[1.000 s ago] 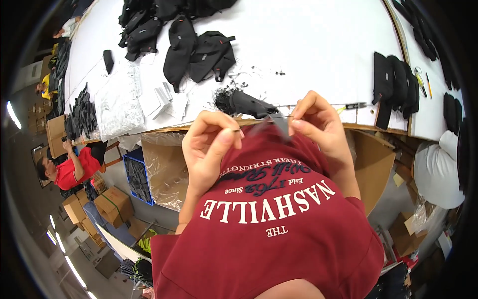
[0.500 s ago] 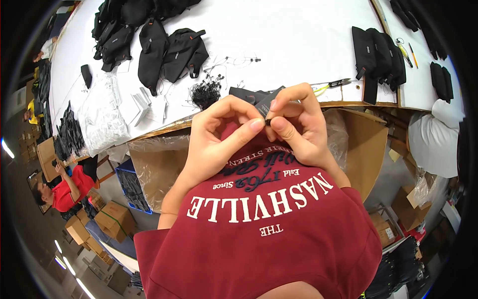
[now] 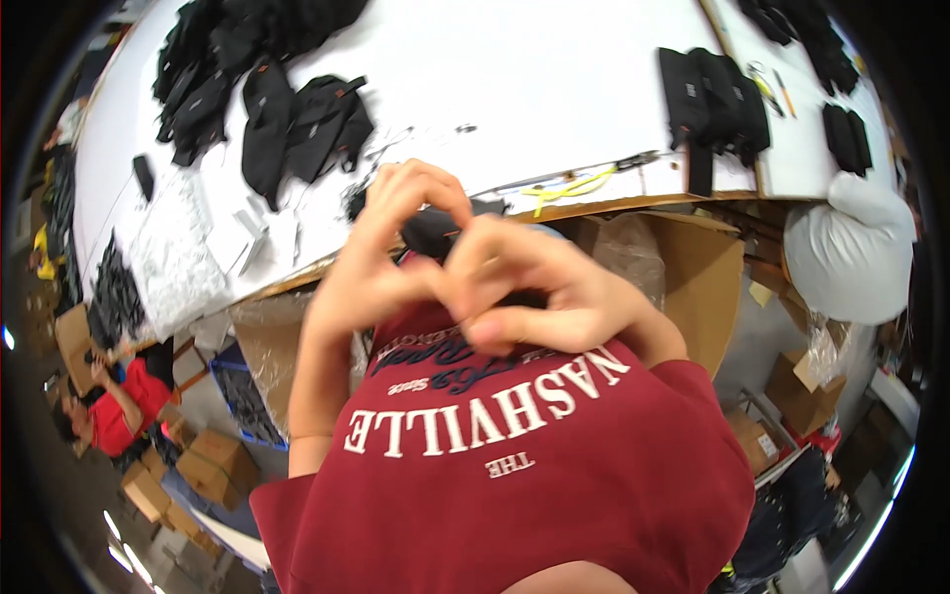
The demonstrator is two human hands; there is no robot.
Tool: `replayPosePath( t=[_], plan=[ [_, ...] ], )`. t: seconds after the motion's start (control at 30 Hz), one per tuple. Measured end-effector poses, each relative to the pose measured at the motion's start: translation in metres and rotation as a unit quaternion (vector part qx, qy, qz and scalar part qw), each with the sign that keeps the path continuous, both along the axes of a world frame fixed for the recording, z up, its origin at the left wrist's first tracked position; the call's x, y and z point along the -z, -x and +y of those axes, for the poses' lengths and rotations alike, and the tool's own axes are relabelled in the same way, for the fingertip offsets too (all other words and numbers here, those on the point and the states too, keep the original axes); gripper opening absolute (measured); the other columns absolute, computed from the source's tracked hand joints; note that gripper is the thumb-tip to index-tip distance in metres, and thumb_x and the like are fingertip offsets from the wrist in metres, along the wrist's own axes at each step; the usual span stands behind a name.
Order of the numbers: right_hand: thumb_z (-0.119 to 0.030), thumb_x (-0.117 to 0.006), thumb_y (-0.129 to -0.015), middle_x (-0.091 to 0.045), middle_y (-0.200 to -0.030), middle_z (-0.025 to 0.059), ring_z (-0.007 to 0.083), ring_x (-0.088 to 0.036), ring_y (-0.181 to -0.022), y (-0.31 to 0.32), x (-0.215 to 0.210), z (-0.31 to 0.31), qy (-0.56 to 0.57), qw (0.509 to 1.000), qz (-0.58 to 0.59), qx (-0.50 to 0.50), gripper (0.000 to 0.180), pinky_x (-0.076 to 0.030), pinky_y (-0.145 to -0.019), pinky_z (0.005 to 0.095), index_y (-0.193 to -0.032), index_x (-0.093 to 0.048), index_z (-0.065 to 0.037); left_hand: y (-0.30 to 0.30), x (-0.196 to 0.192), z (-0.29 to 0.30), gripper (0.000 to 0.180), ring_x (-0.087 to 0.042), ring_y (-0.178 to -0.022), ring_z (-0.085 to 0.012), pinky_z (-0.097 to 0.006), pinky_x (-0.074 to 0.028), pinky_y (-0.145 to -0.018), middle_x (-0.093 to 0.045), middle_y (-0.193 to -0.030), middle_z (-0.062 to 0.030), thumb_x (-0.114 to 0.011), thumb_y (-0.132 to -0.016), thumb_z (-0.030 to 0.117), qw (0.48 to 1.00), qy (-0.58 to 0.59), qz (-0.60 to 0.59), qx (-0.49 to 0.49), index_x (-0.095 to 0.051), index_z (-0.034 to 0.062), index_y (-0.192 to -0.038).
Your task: Inserting small instruction cards or tags into black fabric pouches.
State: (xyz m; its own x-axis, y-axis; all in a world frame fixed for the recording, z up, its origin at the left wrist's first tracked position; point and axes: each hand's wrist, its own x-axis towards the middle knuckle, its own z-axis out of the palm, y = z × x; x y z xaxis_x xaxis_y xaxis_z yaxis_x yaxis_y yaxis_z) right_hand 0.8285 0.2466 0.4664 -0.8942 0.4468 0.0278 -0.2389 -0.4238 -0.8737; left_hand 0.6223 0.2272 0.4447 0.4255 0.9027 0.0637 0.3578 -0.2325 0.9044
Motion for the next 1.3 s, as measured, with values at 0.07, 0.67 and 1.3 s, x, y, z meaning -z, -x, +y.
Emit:
replayPosePath(
  t=[0.07,0.67,1.3],
  plan=[
    [0.0,-0.056,-0.088,-0.053,-0.067,0.0053,0.0104,-0.051,-0.061,0.012,0.005,0.0,0.044,0.991,0.121,-0.046,0.015,-0.039,-0.058,0.0224,-0.096,-0.044,0.001,0.01,0.007,0.018,0.025,-0.051,-0.105,-0.0218,-0.034,-0.036,-0.095,-0.058,-0.107,-0.0102,-0.061,-0.086,0.02,0.97,0.196,-0.112,0.088,-0.059,0.0016,-0.104],
    [-0.014,-0.051,-0.093,-0.055,-0.059,0.0059,0.0085,-0.048,-0.047,-0.064,0.046,0.036,0.041,0.974,0.093,0.201,0.016,-0.033,-0.044,0.0195,-0.104,-0.047,-0.003,0.039,0.032,0.028,0.038,-0.05,-0.096,-0.0218,-0.032,-0.042,-0.084,-0.055,-0.099,-0.0066,-0.075,-0.071,0.013,0.97,0.085,0.213,0.084,-0.059,0.0031,-0.104],
    [-0.068,-0.071,-0.059,-0.05,-0.123,0.0168,0.034,-0.046,-0.118,-0.289,0.279,0.113,-0.2,0.402,-0.778,0.44,0.093,-0.04,-0.096,0.0448,-0.125,-0.051,-0.005,0.079,0.084,-0.022,0.036,-0.058,-0.092,-0.0069,-0.021,-0.045,-0.083,-0.064,-0.105,-0.0036,-0.058,-0.092,0.026,0.849,0.494,-0.134,-0.133,-0.056,-0.001,-0.116]
  ],
)
